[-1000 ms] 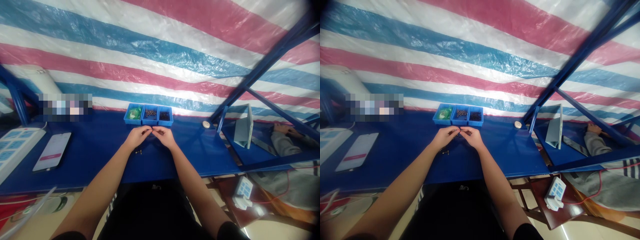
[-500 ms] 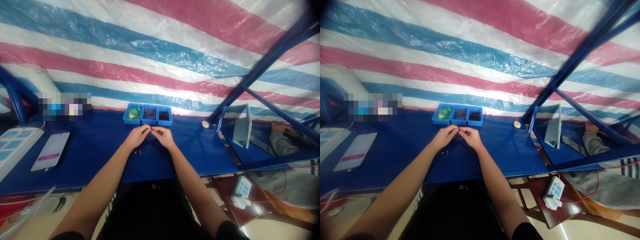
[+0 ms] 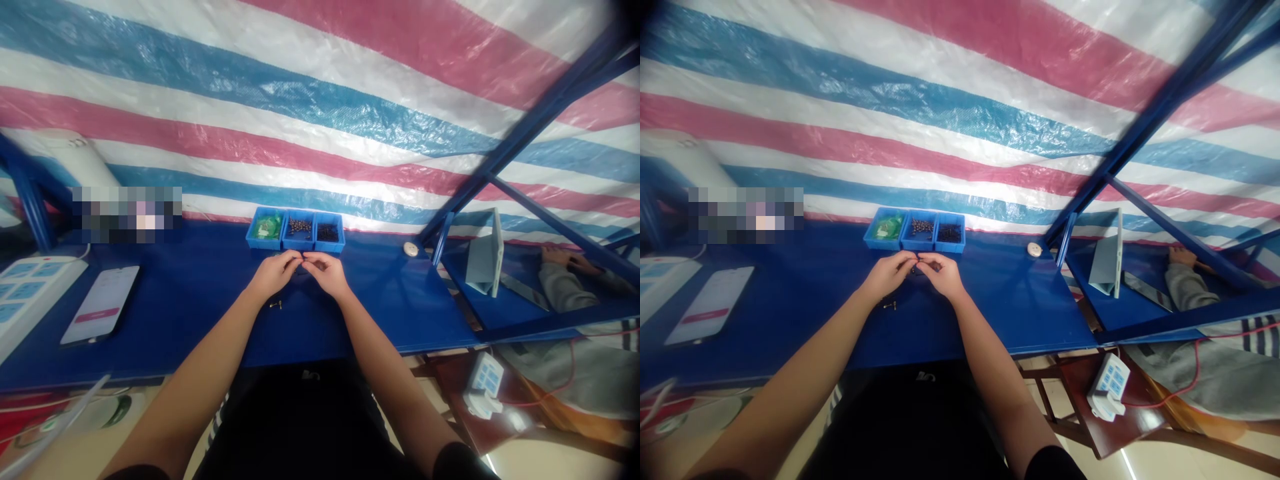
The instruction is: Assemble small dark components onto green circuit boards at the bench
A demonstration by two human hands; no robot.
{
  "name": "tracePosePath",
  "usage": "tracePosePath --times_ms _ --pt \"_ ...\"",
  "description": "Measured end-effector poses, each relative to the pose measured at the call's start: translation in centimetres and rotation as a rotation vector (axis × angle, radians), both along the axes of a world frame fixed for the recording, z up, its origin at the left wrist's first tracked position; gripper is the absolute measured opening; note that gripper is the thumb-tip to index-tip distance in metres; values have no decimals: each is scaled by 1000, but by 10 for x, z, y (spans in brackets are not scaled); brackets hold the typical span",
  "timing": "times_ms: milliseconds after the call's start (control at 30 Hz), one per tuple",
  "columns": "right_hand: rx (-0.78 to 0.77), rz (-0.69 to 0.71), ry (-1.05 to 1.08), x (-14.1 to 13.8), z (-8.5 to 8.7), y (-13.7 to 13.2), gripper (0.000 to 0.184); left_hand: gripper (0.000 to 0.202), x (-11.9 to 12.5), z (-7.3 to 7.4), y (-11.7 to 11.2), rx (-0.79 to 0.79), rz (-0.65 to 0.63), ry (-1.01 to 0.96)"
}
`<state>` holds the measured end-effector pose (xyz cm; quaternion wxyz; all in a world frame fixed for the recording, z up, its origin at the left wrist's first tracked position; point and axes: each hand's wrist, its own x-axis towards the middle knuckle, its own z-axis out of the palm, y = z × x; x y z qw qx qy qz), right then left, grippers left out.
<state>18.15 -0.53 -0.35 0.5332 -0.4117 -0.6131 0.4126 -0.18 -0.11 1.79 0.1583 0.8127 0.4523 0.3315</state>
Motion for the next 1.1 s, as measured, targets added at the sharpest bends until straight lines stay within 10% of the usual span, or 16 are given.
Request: tracePosePath --times_ms 1100 --pt "25 -52 -24 1 -4 4 35 32 1 1 -3 -7 -7 -83"
